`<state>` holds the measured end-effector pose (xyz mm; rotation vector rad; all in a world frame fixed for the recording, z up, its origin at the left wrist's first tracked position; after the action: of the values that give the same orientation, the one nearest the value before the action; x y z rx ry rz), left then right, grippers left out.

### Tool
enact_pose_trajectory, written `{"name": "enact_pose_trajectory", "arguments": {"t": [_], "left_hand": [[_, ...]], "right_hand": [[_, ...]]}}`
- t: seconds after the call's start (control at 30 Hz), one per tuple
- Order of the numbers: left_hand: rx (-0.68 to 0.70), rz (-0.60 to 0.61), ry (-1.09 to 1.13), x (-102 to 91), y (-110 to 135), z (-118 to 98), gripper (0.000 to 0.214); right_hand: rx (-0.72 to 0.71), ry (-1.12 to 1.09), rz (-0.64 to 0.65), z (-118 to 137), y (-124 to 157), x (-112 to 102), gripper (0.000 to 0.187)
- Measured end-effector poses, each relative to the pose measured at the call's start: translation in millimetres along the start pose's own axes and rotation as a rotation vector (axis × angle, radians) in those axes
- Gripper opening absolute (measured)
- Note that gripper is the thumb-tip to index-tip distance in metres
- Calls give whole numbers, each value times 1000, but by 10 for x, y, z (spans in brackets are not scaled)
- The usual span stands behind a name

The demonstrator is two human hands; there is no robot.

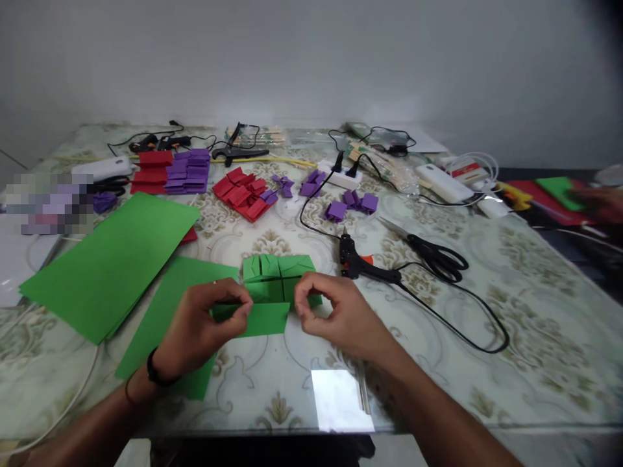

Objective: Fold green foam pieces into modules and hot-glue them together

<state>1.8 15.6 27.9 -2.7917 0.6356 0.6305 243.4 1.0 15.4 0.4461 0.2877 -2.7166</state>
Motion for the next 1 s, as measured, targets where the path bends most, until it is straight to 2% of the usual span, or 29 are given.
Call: {"name": "enact_pose_trajectory", "arguments": {"t": [0.13, 0.3, 0.43, 0.57, 0.73, 0.8, 0.9, 1.0], "left_hand": [[-15, -35, -2, -25, -9, 25, 11], [53, 45, -8, 159, 12, 21, 11], [71, 92, 27, 245, 27, 24, 11], [69, 72, 34, 203, 21, 25, 11], [0, 39, 122, 45, -9, 18, 10], [-41, 19, 182, -30, -23, 23, 9], [-72, -18, 216, -95, -44, 24, 14], [-87, 116, 181, -24, -51, 15, 21]], "right_hand": [[10, -64, -77, -24, -5, -81, 11], [-7, -53, 21, 28, -10, 151, 3], [13, -82, 47, 44, 2, 254, 9], [40, -110, 19, 54, -3, 200, 10], [64, -101, -22, 45, 4, 14, 9], [69, -116, -71, 9, 4, -72, 7], [102, -195, -238, -78, -15, -149, 7], [166, -365, -322, -164, -50, -99, 21]]}}
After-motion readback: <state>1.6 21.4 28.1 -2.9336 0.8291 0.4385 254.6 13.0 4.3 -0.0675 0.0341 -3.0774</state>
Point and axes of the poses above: each hand's wrist, its own y-axis away from the middle knuckle, its own x-axis out of the palm, z = x × y, the point moved 2 cm from there along -y, towards the middle knuckle, and after that the axes turned 7 degrees about z, right-handed, at the moved point
